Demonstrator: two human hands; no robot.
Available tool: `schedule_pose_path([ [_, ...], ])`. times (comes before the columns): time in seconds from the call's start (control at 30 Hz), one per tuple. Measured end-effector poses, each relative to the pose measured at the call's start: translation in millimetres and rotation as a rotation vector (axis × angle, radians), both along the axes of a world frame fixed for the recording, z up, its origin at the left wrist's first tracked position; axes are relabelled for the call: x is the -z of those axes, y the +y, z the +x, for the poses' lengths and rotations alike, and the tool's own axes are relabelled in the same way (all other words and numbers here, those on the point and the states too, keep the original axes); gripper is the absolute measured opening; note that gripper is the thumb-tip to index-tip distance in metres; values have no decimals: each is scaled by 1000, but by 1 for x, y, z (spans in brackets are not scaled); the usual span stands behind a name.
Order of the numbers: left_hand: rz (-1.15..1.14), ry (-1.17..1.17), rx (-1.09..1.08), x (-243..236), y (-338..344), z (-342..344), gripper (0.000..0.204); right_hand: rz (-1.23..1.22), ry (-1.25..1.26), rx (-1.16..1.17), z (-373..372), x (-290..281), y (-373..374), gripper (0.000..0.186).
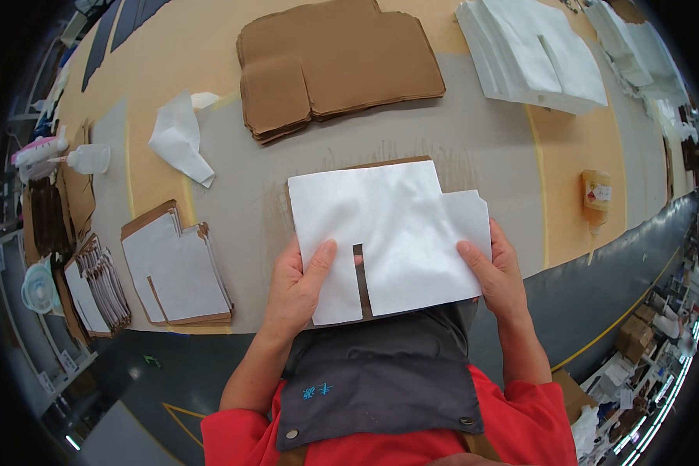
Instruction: Applying glue to cardboard pieces and carefully adhering paper reinforcement liners.
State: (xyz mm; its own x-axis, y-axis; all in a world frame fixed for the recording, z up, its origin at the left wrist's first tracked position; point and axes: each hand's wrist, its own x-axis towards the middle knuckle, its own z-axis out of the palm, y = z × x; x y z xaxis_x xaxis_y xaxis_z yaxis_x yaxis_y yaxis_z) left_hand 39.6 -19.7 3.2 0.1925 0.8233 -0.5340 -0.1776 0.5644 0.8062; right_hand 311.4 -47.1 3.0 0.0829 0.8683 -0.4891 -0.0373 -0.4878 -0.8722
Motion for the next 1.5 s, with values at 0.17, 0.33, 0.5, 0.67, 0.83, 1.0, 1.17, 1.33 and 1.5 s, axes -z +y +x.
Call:
schedule_pose_path([
  [0.17,5,7,3,3,0,0,35,30,-15,11,-1,4,1,40],
  [0.33,6,8,-32,1,-1,2,31,57,-24,9,-1,2,1,39],
  [0.5,23,41,-11,1,0,-2,31,-16,-5,-5,-2,-2,2,39],
  [0.67,130,193,37,1,1,-6,35,11,-11,33,-4,1,1,39],
  [0.83,323,349,-63,9,0,3,48,-15,13,17,-3,-2,2,39],
  [1.0,314,493,27,-1,1,-7,59,53,-49,52,-7,5,1,38],
  [1.17,363,646,126,0,0,-9,45,-4,-52,31,-7,-4,3,38],
  [1.33,365,641,88,1,0,-8,39,18,-57,19,-7,-5,3,39],
  [1.5,444,680,93,6,-1,-9,40,17,-59,43,-8,-3,3,39],
])
